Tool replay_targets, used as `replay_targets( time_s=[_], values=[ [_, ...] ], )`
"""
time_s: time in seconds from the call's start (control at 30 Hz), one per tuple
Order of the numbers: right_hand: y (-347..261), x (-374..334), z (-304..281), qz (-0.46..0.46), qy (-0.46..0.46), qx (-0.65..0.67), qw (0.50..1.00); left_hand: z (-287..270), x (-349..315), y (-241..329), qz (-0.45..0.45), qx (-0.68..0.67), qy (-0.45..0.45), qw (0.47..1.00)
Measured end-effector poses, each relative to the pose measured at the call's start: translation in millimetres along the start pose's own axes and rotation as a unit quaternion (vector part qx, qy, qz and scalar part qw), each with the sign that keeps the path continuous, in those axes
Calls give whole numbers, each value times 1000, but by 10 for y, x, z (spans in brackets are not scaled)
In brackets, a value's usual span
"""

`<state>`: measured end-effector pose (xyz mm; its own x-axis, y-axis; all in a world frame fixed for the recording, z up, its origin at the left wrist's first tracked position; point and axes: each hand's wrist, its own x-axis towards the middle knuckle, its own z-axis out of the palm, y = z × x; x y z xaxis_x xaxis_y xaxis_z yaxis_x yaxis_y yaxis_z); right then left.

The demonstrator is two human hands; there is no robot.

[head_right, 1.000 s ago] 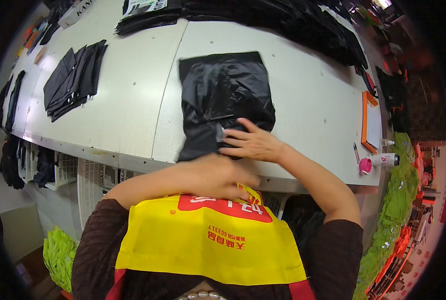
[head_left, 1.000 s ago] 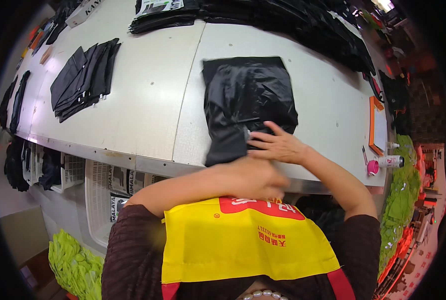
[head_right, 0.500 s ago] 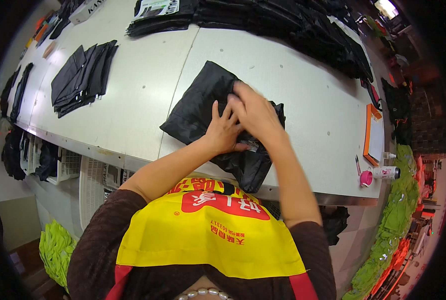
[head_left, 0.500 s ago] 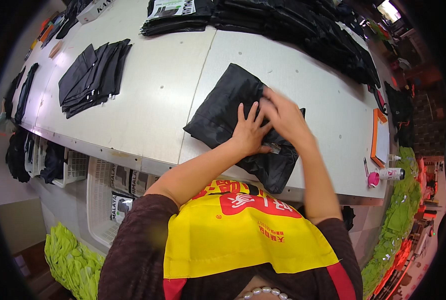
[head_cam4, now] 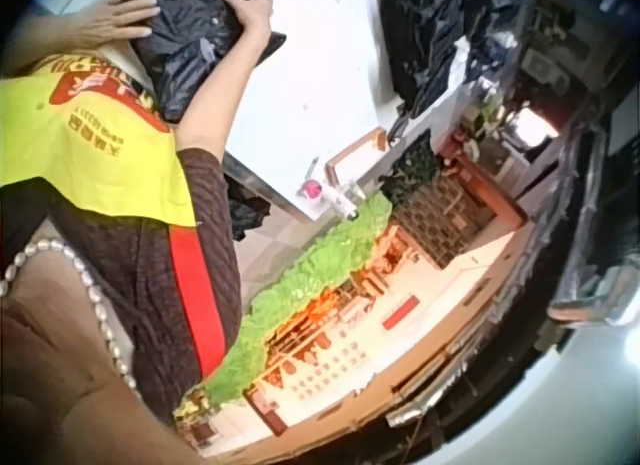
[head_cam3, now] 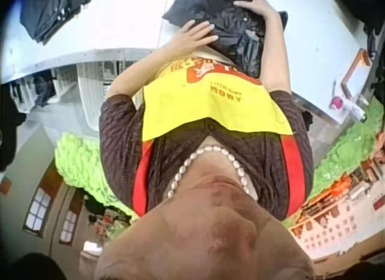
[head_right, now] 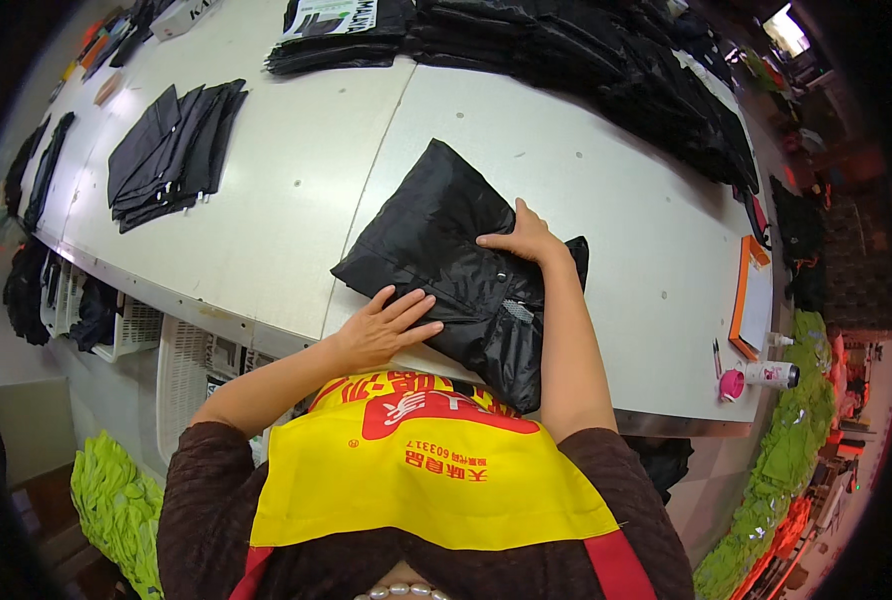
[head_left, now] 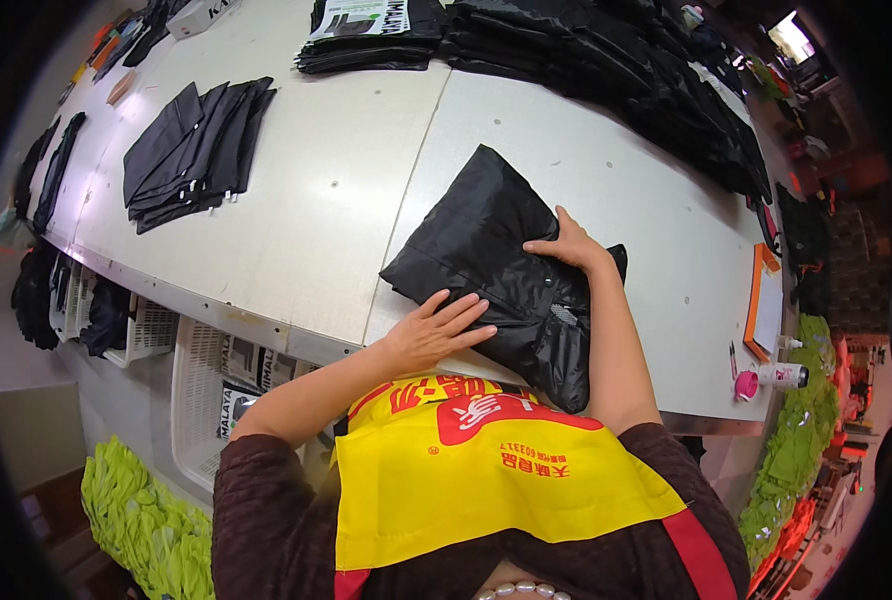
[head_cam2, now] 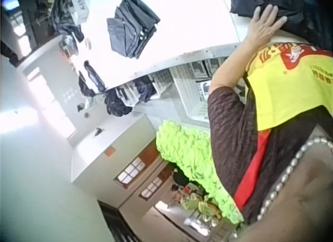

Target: The person folds a black jacket on a white table. They smooth the fabric, fold the sleeves inward, fold the body in half, and then fold it again into a compact rectangle before placing it on a stack of similar folded items.

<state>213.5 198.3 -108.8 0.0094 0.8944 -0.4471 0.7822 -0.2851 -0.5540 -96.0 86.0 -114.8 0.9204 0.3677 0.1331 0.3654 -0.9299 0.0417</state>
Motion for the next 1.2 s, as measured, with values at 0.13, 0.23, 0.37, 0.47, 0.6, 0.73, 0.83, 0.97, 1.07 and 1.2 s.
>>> replay_targets(
  time_s=[0.13, 0.23, 0.37, 0.47, 0.6, 0.73, 0.83, 0.97, 1.07, 1.2],
  values=[
    [-27, 146, -76, 13, -87, -19, 996, 239, 208, -126, -14, 108, 182, 977],
    [-149, 91, -15, 33, -25, -41, 998, 55, 355, -219, -7, 125, 156, 980],
    [-219, -57, 29, 35, -9, -71, 997, -311, 633, -287, 61, -1, 35, 998],
    [-382, -159, -12, 31, -11, -90, 995, -256, 866, -362, 48, -141, -37, 988],
    [-634, -524, 101, -69, 41, -86, 993, -117, 999, -565, -26, -276, -17, 961],
    [-1044, -870, 232, -123, 16, -267, 956, 56, 1111, -678, -83, -329, -90, 936],
    [-1209, -926, 316, -72, 2, -356, 932, 159, 1146, -655, -69, -309, -82, 945],
    [-1095, -866, 202, -139, -52, -315, 937, -435, 807, -654, -71, -414, -135, 897],
    [-1078, -815, 4, -180, -78, -303, 933, -805, 204, -1282, -128, -557, -19, 820],
    [-705, -713, -147, -95, 9, -116, 989, -806, -929, -2970, -472, -286, 257, 793]
  ],
)
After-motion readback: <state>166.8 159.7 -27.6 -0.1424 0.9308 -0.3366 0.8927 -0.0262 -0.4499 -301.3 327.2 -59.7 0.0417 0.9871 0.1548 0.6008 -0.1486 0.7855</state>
